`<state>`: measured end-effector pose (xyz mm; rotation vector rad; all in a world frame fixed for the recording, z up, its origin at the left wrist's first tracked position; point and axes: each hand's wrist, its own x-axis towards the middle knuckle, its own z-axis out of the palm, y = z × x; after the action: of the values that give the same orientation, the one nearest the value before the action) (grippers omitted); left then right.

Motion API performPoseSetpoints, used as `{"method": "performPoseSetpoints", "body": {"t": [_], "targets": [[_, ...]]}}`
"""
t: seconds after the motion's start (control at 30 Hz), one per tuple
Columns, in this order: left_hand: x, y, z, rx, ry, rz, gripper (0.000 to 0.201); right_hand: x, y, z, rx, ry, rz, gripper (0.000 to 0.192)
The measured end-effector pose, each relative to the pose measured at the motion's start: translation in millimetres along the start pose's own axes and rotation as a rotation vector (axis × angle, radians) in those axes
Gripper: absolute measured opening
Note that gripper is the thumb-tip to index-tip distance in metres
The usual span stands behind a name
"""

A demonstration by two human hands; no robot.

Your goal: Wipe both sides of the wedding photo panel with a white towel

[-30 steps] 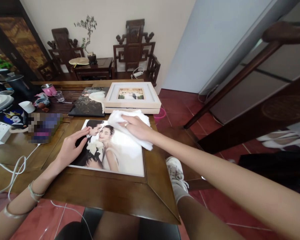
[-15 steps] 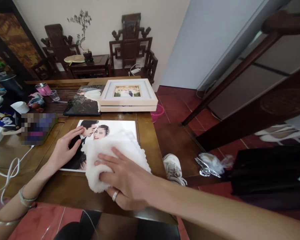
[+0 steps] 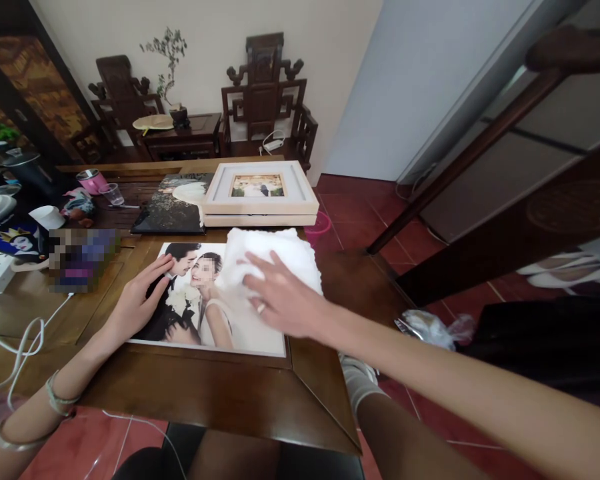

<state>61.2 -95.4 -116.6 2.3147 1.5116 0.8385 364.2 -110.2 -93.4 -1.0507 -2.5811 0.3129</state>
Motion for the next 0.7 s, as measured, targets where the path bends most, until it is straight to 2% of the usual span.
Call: {"method": "performPoseSetpoints", "body": {"t": [0.17, 0.27, 0.33, 0.4, 0.57, 0.63, 0.7], "targets": [[0.0, -2.1, 2.7, 0.011, -0.012, -0.001, 0.048, -30.7, -74.9, 15.0, 0.118, -0.095, -0.157, 0.022], [0.5, -3.5, 3.1, 0.024, -0.038, 0.008, 0.048, -24.6, -87.8, 13.4, 0.186, -0.17, -0.227, 0.023], [0.7, -4.2, 2.8, 0.032, -0.043, 0.015, 0.048, -11.1, -74.5, 8.2, 0.19, -0.207, -0.23, 0.023], [0.8, -4.5, 2.4, 0.032, -0.04, 0.021, 0.048, 5.2, -48.8, 1.8, 0.159, -0.209, -0.206, 0.021], [0.4, -3.2, 0.6, 0.021, -0.03, 0.019, 0.047, 33.9, 21.4, -9.3, 0.009, -0.053, -0.035, 0.021], [0.2, -2.0, -0.3, 0.02, -0.028, 0.011, 0.046, 34.9, 33.3, -9.7, -0.026, -0.019, 0.009, 0.022], [0.1, -0.9, -0.8, 0.02, -0.027, 0.005, 0.047, 27.9, 28.7, -8.0, -0.045, -0.028, 0.012, 0.022]]}}
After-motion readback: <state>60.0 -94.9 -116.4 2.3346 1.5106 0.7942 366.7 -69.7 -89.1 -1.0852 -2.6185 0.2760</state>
